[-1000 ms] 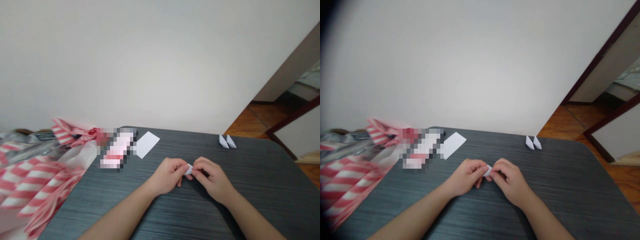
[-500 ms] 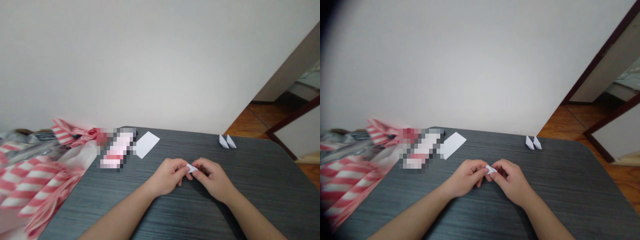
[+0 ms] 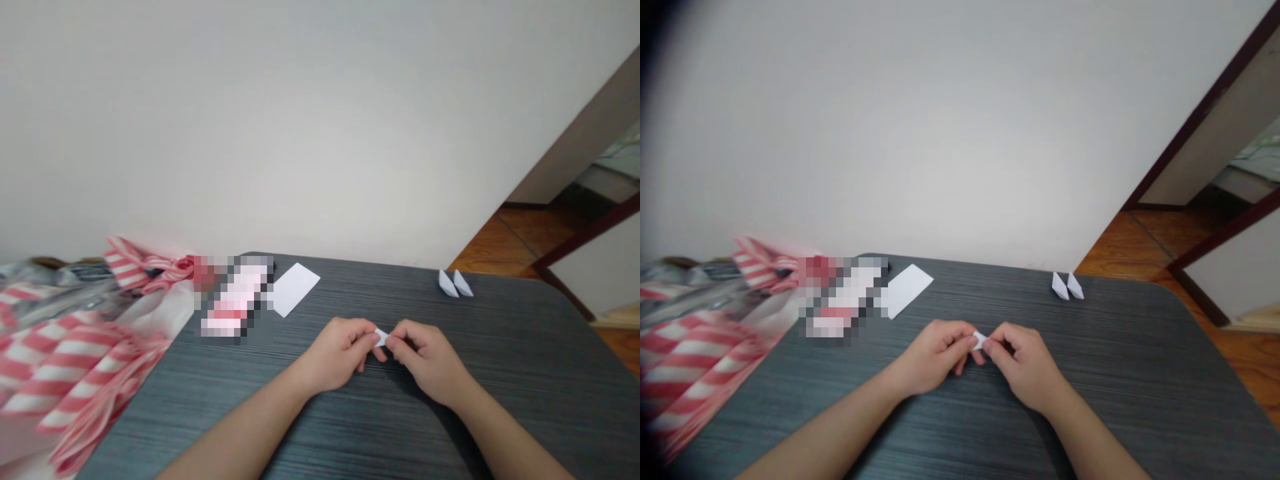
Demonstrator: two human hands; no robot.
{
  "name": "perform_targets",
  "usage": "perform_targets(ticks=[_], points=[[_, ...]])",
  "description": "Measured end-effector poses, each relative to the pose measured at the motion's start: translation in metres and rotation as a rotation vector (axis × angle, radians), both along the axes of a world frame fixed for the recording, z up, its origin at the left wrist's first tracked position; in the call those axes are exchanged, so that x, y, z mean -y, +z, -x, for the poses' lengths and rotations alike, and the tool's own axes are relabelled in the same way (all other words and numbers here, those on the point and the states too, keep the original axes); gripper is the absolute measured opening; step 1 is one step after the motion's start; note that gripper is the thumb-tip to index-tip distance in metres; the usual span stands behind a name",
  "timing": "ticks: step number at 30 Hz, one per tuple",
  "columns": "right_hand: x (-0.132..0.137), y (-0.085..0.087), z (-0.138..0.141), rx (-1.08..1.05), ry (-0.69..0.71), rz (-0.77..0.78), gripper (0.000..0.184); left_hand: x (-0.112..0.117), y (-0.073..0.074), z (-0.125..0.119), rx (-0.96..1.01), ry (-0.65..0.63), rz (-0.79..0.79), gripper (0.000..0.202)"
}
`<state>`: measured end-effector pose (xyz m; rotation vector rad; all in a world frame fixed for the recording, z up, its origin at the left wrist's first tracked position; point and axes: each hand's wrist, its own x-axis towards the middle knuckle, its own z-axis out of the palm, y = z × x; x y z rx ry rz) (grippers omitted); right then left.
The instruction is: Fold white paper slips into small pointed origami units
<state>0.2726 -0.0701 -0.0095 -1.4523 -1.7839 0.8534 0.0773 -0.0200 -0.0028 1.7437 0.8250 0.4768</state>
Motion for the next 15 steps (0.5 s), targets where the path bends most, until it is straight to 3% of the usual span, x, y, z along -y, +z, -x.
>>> perform_targets(ticks=[7, 15], points=[[-0.0002, 0.0009, 0.0017, -0.045, 0.004, 0.049, 0.024, 0.0012, 0.0054, -0.0020, -0.001, 0.034, 0.007, 0.033], [-0.0006, 0.0042, 0.0016, -0.062, -0.010, 0.058, 0.024, 0.0015, 0.0010, -0.0015, 0.009, -0.011, 0.060, 0.027]])
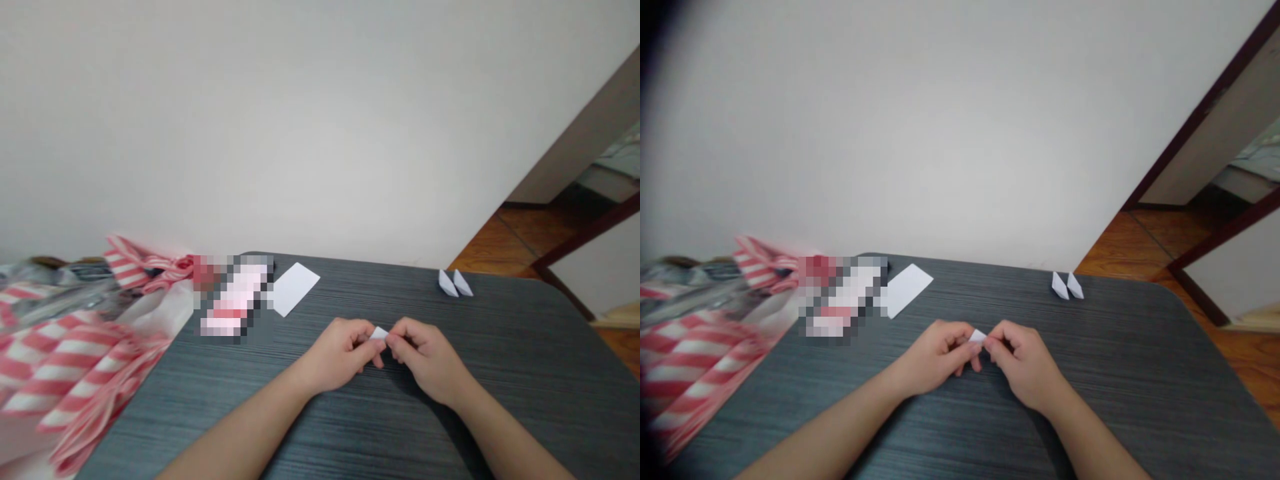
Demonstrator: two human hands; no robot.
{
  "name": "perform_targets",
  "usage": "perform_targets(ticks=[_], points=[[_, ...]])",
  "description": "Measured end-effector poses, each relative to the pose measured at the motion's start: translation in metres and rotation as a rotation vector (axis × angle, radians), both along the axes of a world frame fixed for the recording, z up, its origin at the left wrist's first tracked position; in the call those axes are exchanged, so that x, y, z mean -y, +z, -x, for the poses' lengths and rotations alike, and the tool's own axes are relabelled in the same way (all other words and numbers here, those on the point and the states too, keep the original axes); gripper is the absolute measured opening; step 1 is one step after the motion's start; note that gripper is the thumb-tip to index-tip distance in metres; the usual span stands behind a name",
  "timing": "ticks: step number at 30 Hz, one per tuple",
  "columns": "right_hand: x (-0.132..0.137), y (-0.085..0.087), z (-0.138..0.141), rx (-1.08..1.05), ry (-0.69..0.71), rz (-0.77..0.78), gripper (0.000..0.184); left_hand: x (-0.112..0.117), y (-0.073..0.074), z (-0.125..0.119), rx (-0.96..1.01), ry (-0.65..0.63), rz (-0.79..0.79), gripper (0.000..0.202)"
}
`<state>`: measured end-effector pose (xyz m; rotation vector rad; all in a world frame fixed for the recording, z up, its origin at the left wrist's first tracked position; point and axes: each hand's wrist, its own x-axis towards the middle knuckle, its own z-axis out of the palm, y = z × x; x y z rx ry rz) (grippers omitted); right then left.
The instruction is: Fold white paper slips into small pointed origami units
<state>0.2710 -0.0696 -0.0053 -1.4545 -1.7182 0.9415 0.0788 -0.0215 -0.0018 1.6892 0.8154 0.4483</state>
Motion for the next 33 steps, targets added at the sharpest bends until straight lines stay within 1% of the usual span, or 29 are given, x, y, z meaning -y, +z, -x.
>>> perform_targets(ticks=[3, 9, 14, 25, 28, 33], points=[[0.000, 0.001, 0.002, -0.002, 0.011, 0.001, 0.024, 0.000, 0.000, 0.001, -0.040, -0.003, -0.021, 0.031], [-0.002, 0.001, 0.003, -0.021, 0.047, 0.005, 0.022, 0.001, -0.001, 0.002, -0.056, 0.009, -0.058, 0.031], [-0.002, 0.002, 0.001, 0.027, 0.078, 0.013, 0.025, 0.002, 0.003, 0.001, -0.054, 0.016, -0.034, 0.031], [0.000, 0.002, -0.003, 0.017, 0.013, -0.009, 0.026, 0.001, 0.007, -0.001, -0.036, 0.045, -0.007, 0.034], [-0.001, 0.002, -0.003, 0.013, 0.013, -0.007, 0.026, 0.001, 0.009, -0.001, -0.060, 0.053, -0.017, 0.038], [-0.002, -0.002, -0.001, -0.025, 0.012, 0.007, 0.023, 0.001, 0.009, 0.000, -0.069, 0.043, -0.035, 0.039]])
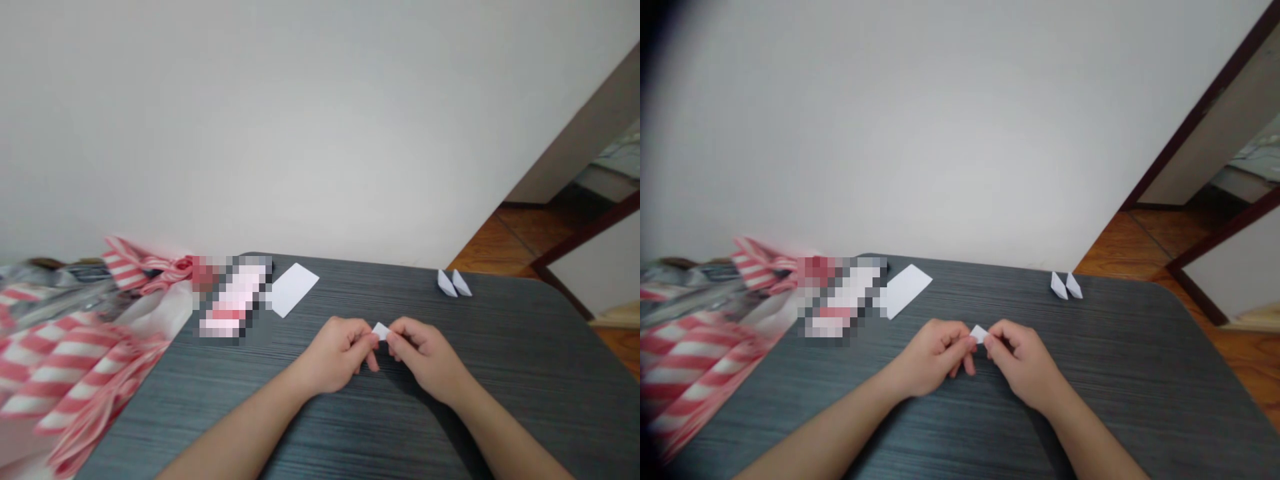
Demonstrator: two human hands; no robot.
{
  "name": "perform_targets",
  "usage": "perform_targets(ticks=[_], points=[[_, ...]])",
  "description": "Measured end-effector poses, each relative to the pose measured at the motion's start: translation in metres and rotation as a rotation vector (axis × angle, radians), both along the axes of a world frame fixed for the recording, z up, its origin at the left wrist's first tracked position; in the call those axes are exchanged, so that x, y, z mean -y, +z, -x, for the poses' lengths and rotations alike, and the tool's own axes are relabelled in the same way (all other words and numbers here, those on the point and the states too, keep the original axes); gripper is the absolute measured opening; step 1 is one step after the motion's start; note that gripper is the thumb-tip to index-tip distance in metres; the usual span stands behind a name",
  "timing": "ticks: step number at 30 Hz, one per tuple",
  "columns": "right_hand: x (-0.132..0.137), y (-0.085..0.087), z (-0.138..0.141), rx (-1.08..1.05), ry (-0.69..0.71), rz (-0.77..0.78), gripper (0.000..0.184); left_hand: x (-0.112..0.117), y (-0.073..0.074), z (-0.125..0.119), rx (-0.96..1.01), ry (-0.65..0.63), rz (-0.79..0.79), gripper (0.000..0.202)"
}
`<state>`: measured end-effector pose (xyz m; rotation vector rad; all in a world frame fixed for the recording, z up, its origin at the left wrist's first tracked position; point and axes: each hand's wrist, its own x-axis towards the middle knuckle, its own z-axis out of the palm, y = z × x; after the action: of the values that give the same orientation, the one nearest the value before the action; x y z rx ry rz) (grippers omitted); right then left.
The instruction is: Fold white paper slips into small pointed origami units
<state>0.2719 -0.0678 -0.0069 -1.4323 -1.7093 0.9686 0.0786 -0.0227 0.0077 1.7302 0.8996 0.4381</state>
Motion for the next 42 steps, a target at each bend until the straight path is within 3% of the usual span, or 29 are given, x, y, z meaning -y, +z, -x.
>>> perform_targets(ticks=[13, 20, 28, 35, 42], points=[[0.001, 0.001, -0.006, -0.010, -0.023, 0.009, 0.027, -0.001, -0.004, 0.001, 0.009, 0.014, -0.053, 0.040], [0.000, -0.001, -0.005, -0.044, -0.033, 0.036, 0.028, -0.001, -0.004, 0.002, 0.012, 0.027, -0.043, 0.028], [0.000, -0.005, -0.009, -0.065, -0.069, 0.069, 0.026, 0.000, -0.006, 0.001, 0.053, 0.066, -0.020, 0.029], [0.002, 0.002, -0.008, -0.057, -0.036, 0.051, 0.026, -0.002, -0.009, 0.003, 0.033, 0.036, -0.114, 0.035], [0.001, 0.004, -0.004, -0.053, -0.058, 0.040, 0.027, -0.001, -0.006, 0.002, 0.039, 0.049, -0.088, 0.037]])
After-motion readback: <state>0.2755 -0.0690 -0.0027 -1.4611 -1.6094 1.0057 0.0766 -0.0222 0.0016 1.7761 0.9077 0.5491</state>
